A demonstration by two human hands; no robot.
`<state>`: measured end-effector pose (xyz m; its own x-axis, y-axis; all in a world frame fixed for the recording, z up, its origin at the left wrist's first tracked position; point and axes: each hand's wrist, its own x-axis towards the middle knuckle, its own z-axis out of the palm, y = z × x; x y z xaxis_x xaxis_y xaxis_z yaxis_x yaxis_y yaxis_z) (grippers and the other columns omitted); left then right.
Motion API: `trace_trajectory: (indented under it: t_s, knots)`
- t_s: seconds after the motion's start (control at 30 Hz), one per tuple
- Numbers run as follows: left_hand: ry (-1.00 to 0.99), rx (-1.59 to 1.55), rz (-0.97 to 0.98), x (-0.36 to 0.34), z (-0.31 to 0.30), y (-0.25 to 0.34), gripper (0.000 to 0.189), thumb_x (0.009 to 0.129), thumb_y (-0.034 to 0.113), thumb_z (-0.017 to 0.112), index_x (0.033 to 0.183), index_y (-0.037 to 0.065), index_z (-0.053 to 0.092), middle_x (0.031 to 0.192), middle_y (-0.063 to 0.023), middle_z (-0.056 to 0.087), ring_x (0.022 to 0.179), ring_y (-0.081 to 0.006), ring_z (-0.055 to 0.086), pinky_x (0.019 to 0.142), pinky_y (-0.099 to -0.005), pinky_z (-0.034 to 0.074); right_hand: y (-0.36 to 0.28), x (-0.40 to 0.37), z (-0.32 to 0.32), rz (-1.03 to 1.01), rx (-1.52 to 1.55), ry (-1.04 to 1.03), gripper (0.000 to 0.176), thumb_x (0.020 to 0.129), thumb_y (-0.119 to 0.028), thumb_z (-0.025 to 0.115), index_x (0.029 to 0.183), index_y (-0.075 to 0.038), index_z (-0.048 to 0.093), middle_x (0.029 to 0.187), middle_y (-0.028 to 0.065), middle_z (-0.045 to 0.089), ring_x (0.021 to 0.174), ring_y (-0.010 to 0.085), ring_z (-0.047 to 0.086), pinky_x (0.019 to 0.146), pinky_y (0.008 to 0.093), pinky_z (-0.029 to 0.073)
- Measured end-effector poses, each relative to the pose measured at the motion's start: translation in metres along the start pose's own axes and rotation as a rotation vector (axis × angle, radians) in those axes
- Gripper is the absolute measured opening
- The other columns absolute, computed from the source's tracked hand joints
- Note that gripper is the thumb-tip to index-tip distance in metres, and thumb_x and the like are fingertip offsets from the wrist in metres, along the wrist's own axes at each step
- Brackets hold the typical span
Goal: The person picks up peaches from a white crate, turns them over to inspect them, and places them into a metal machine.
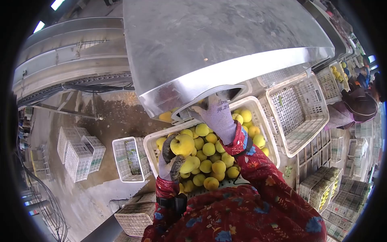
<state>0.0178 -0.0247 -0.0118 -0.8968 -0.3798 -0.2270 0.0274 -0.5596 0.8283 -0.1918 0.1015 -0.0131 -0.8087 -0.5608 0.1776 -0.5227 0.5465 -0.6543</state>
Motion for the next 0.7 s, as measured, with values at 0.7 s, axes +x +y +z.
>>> trace_trajectory:
  t_s: [0.7]
  knots:
    - [0.003,-0.709,-0.124,0.018,0.004,0.0,0.053,0.1,0.017,0.057,0.146,-0.003,0.038,0.138,-0.0158,0.051,0.128,-0.0278,0.051,0.111,-0.0445,0.045,-0.037,-0.011,-0.033,0.021,0.289,0.094,0.057,0.077,-0.019,0.082,0.121,0.002,0.052,0.109,0.0204,0.063,0.091,0.0356,0.065,0.077,0.0463,0.053]
